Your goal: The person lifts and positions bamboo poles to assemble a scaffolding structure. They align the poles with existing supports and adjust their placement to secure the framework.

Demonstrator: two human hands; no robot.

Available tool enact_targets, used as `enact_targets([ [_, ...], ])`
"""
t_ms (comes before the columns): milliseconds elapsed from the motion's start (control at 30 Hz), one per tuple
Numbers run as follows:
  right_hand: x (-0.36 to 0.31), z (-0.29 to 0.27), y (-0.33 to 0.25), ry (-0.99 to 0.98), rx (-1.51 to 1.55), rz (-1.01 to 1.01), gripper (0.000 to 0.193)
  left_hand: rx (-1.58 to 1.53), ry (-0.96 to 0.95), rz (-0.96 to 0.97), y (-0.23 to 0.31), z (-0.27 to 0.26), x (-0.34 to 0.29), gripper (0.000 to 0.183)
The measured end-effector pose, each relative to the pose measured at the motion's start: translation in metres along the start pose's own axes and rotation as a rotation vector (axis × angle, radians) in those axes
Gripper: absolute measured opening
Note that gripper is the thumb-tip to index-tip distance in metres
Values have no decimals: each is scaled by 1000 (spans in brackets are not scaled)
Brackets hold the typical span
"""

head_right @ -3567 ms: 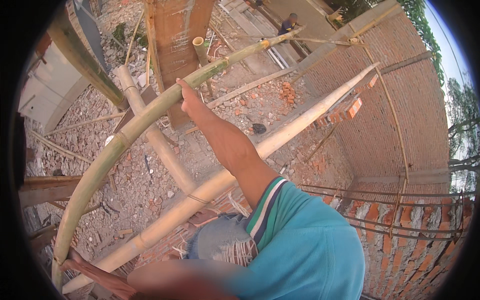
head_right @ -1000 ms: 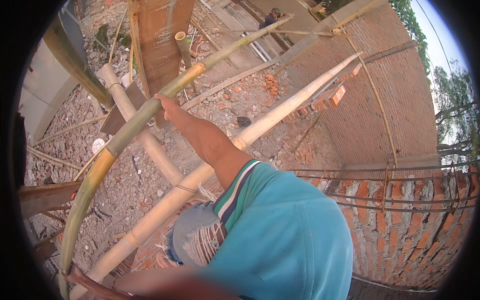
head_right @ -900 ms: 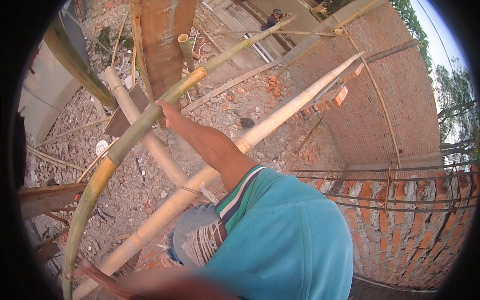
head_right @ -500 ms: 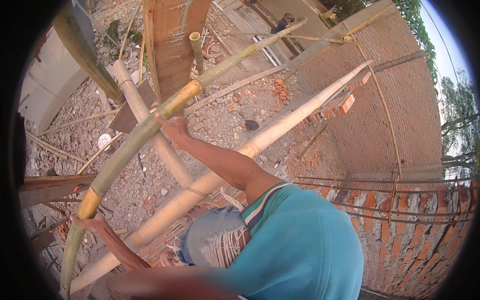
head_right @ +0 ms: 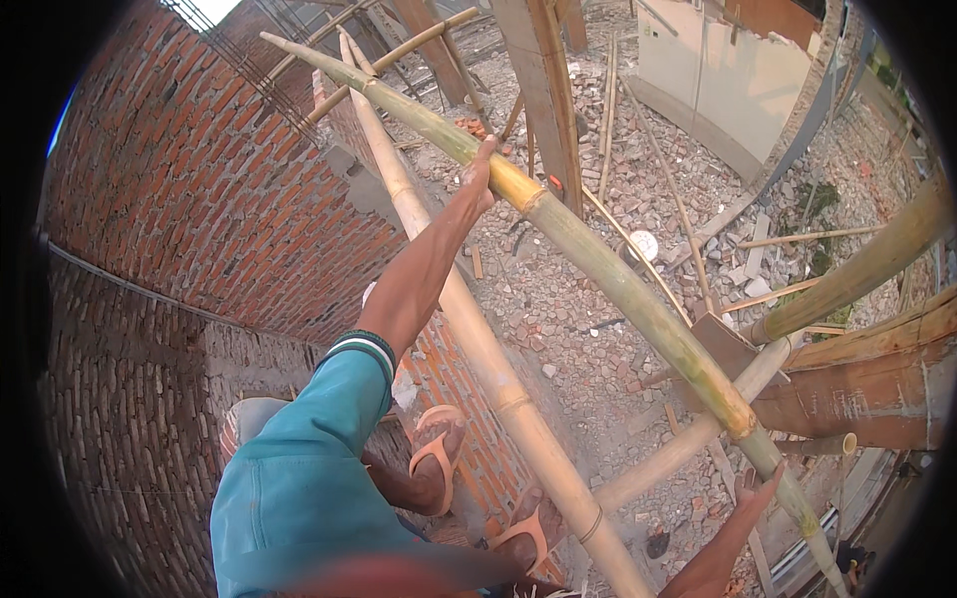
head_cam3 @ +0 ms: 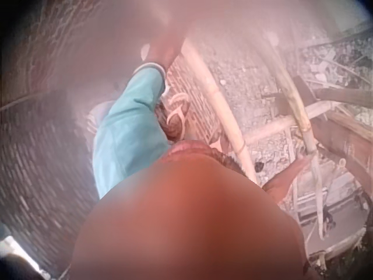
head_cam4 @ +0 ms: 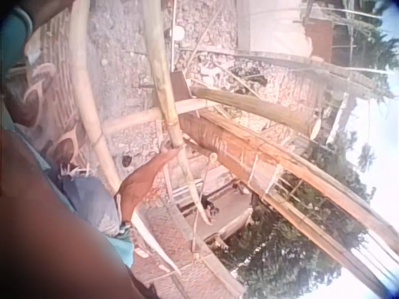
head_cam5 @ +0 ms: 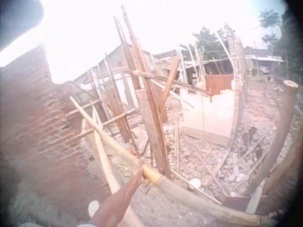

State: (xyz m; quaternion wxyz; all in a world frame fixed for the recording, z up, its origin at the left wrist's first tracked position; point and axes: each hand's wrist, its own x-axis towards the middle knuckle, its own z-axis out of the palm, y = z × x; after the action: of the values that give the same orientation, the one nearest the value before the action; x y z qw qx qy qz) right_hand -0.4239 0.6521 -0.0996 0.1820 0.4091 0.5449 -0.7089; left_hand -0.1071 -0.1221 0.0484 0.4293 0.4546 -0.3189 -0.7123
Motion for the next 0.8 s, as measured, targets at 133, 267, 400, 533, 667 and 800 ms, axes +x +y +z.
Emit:
enact_targets([
  [133, 25, 19, -2, -23, -40, -23, 68, 282, -35, -95, 11, 2, 12, 61],
  [267, 45, 36, -14, -42, -121, -138, 65, 491, -62, -25, -54, 19, -56, 97],
  [400, 41, 43, -17, 44, -230, -231, 67, 175, -322, -228, -108, 43, -104, 132],
  [533, 36, 48, -14, -7, -267, -319, 64, 281, -136, -68, -113, 56, -105, 140],
  [667, 40, 59, -16, -47, -217, -149, 60, 321, -106, -92, -110, 59, -98, 138],
  [800, 34, 65, -18, -102, -57, -84, 58, 310, -164, -110, -113, 56, -94, 128],
])
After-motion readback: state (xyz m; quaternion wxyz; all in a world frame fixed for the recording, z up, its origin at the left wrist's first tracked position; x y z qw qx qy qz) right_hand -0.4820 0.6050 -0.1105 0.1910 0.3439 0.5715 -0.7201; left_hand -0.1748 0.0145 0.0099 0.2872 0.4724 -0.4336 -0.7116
